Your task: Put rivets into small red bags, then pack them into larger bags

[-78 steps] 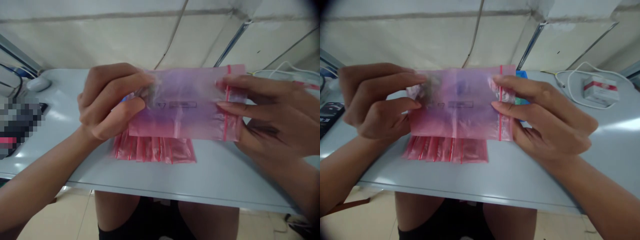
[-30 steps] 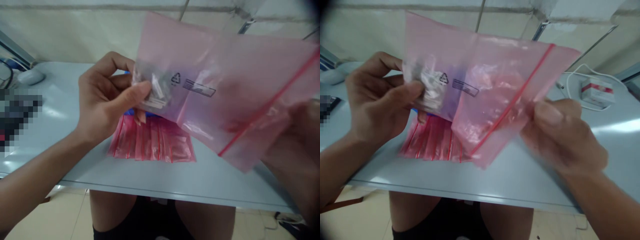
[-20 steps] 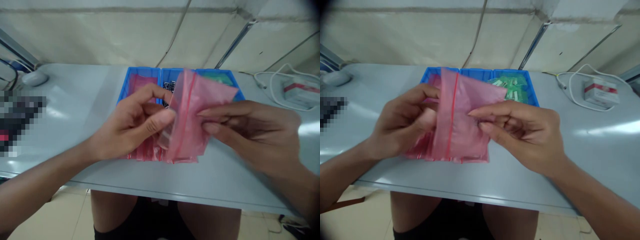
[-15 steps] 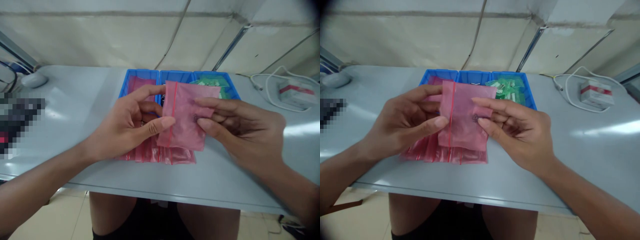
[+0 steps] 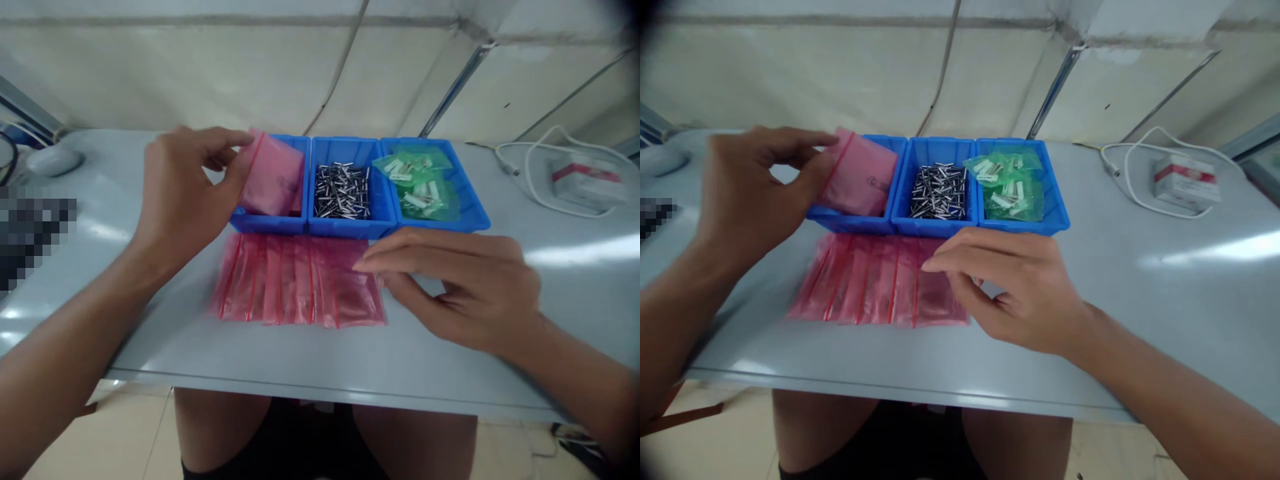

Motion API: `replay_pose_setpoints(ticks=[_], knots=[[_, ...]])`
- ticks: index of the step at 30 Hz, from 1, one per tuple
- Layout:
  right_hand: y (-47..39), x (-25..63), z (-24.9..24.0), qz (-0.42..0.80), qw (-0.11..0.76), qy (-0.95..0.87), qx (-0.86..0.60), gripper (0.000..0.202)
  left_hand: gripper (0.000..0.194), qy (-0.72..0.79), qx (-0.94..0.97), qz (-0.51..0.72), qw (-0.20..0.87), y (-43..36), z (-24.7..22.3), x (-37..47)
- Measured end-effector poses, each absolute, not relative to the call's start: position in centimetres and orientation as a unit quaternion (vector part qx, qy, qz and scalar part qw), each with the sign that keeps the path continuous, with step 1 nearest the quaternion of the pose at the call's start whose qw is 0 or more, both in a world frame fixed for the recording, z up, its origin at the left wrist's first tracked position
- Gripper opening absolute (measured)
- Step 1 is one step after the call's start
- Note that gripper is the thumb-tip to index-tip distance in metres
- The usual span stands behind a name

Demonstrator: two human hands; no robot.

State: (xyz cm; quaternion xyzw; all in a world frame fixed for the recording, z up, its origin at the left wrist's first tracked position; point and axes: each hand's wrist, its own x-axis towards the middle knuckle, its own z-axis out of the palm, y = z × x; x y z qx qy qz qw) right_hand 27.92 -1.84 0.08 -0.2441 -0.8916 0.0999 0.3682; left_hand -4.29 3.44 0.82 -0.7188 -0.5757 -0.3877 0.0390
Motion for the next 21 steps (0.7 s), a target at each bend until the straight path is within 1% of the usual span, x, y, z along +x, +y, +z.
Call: replay_pose_setpoints(ticks=[2, 3, 4, 5, 7, 9, 12, 14, 16, 18, 21], knots=[[-1.7, 27.9, -0.3, 0.058, 0.350, -0.909, -0.221, 0.023, 0.028, -0.547, -0.753, -0.357, 0.073, 3.8, 0.8, -5.0], [-1.7, 27.8, -0.4, 0.049, 0.346, -0.912, -0.214, 0.023, 0.031, -0.522, -0.777, -0.344, 0.079, 3.9, 1.0, -5.3], [-1.7, 27.8, -0.5, 0.046, 0.343, -0.914, -0.212, 0.023, 0.033, -0.492, -0.802, -0.334, 0.061, 4.0, 1.2, -5.7], [-1.8, 27.8, -0.6, 0.046, 0.343, -0.914, -0.211, 0.023, 0.033, -0.462, -0.825, -0.325, 0.021, 4.1, 1.5, -6.0], [-1.9, 27.7, -0.6, 0.047, 0.347, -0.912, -0.212, 0.022, 0.026, -0.422, -0.848, -0.308, -0.088, 4.1, 2.0, -6.3], [-2.0, 27.7, -0.7, 0.048, 0.348, -0.911, -0.216, 0.022, 0.025, -0.415, -0.847, -0.298, -0.149, 4.2, 2.3, -6.6], [-2.0, 27.6, -0.7, 0.045, 0.348, -0.911, -0.214, 0.021, 0.038, -0.425, -0.842, -0.297, -0.153, 4.9, 2.4, -7.1], [-1.9, 27.6, -0.6, 0.035, 0.348, -0.914, -0.207, 0.020, 0.047, -0.406, -0.849, -0.297, -0.160, 5.6, 2.2, -7.6], [-1.9, 27.6, -0.6, 0.028, 0.347, -0.915, -0.203, 0.019, 0.050, -0.385, -0.856, -0.305, -0.160, 6.1, 2.0, -8.0], [-1.9, 27.7, -0.6, 0.023, 0.344, -0.917, -0.203, 0.019, 0.045, -0.386, -0.852, -0.328, -0.135, 6.3, 1.8, -8.0], [-2.0, 27.7, -0.6, 0.017, 0.336, -0.918, -0.208, 0.022, 0.031, -0.410, -0.835, -0.355, -0.093, 5.9, 1.6, -7.6]])
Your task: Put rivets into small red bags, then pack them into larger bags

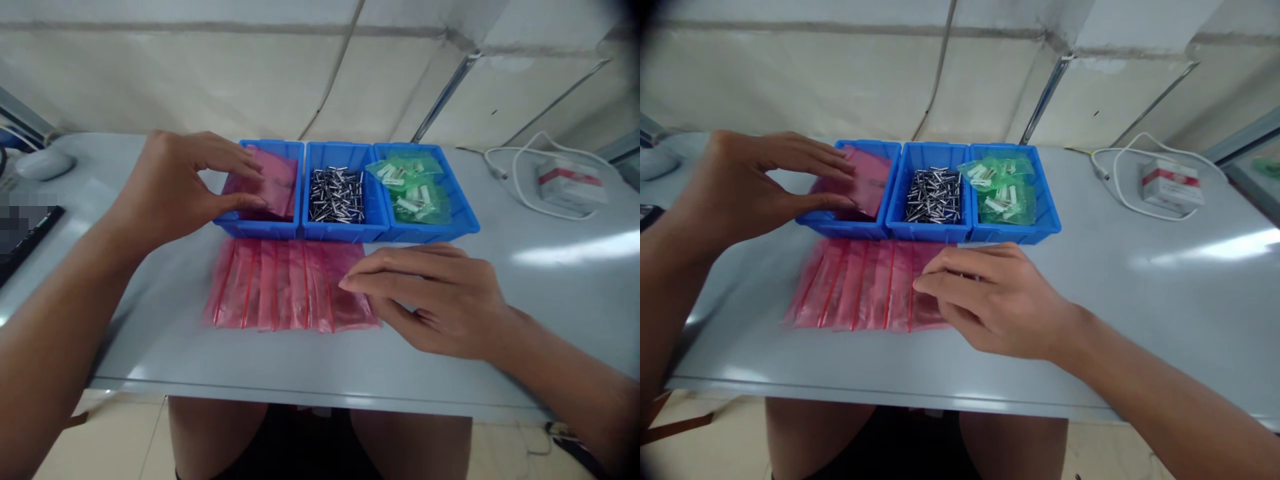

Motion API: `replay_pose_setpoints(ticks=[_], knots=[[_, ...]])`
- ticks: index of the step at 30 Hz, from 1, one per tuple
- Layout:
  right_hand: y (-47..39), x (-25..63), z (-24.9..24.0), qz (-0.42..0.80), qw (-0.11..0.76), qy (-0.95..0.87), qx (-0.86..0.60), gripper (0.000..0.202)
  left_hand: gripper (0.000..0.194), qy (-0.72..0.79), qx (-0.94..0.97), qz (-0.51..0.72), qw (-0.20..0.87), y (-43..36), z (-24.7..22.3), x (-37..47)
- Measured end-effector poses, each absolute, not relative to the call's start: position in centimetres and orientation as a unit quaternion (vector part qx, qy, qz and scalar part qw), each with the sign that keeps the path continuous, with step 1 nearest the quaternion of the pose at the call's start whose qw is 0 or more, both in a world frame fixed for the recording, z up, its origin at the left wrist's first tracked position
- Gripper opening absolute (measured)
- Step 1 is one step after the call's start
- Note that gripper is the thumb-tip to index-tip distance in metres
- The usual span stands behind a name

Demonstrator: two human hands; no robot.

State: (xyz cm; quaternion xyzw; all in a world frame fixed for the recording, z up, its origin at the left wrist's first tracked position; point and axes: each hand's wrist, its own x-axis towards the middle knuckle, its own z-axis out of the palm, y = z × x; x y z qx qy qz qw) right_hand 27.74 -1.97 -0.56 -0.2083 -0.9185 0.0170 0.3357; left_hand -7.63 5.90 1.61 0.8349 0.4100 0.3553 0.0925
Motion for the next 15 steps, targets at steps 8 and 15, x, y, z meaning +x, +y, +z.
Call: replay_pose_setpoints(ticks=[8, 15], knots=[[-1.99, 27.50, -0.36, -0.002, 0.315, -0.928, -0.199, 0.022, 0.042, 0.431, 0.834, 0.322, 0.123, 6.17, 1.22, -7.52], [-2.17, 27.23, -0.57, -0.018, 0.281, -0.940, -0.194, 0.023, 0.033, 0.414, 0.842, 0.340, 0.067, 6.05, 0.79, -6.76]])
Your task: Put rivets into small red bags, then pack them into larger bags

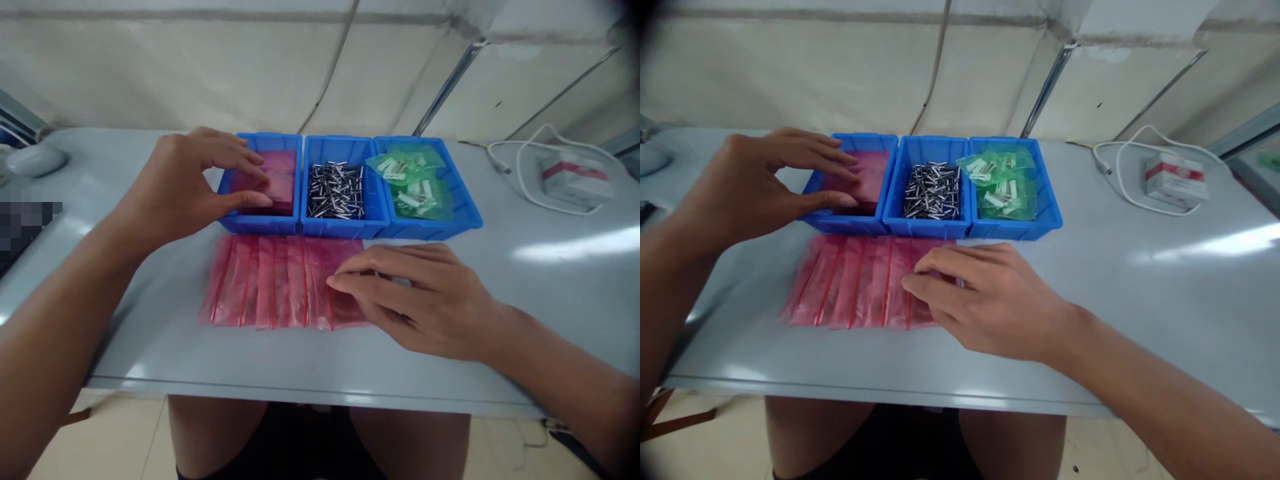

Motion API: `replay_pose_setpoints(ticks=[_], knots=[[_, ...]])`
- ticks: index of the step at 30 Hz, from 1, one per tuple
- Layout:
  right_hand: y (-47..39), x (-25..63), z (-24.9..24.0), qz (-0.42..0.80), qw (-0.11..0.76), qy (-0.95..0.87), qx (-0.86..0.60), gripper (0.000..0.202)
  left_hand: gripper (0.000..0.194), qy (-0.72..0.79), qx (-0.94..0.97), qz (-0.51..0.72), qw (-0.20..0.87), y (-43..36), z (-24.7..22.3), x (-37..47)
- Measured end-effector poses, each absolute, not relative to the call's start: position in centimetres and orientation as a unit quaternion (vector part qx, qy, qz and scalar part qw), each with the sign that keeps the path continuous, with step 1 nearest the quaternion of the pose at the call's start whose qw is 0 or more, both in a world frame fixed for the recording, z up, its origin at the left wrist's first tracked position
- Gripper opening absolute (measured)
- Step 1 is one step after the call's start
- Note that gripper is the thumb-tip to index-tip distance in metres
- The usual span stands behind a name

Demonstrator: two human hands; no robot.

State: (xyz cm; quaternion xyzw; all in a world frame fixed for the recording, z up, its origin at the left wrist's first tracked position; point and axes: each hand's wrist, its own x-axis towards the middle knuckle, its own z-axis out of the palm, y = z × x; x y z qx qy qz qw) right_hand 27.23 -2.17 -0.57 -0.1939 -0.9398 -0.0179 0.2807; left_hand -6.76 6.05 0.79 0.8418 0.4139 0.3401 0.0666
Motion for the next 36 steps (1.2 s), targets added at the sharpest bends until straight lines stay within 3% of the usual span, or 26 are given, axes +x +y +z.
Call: replay_pose_setpoints(ticks=[3, 6, 14, 17, 20, 23, 27, 36], knots=[[-1.8, 27.7, -0.5, -0.024, 0.329, -0.915, -0.233, 0.024, 0.026, 0.389, 0.850, 0.352, 0.052, 4.9, 1.2, -5.7], [-1.0, 28.4, -0.3, -0.051, 0.365, -0.880, -0.300, 0.027, 0.043, 0.336, 0.881, 0.324, 0.078, 3.6, 1.0, -4.5], [0.1, 28.8, -0.1, -0.093, 0.302, -0.901, -0.298, 0.020, 0.040, 0.292, 0.906, 0.305, -0.031, 2.7, -0.7, -3.6], [-0.6, 28.2, 0.0, -0.068, 0.319, -0.911, -0.251, 0.021, 0.024, 0.287, 0.902, 0.305, -0.106, 2.3, 0.0, -3.1], [-1.5, 27.5, -0.3, -0.013, 0.276, -0.943, -0.183, 0.018, 0.016, 0.301, 0.892, 0.304, -0.147, 1.7, 0.6, -2.7], [-2.0, 27.0, -0.9, 0.017, 0.207, -0.963, -0.171, 0.039, 0.018, 0.331, 0.884, 0.291, -0.157, 1.3, 0.6, -2.7], [-2.0, 27.3, -1.3, 0.043, 0.155, -0.968, -0.193, 0.050, 0.022, 0.353, 0.883, 0.270, -0.151, 1.5, 0.1, -3.1], [-1.6, 27.8, 0.1, 0.113, 0.183, -0.942, -0.257, 0.048, 0.031, 0.329, 0.899, 0.270, -0.107, 1.9, -0.5, -3.2]])
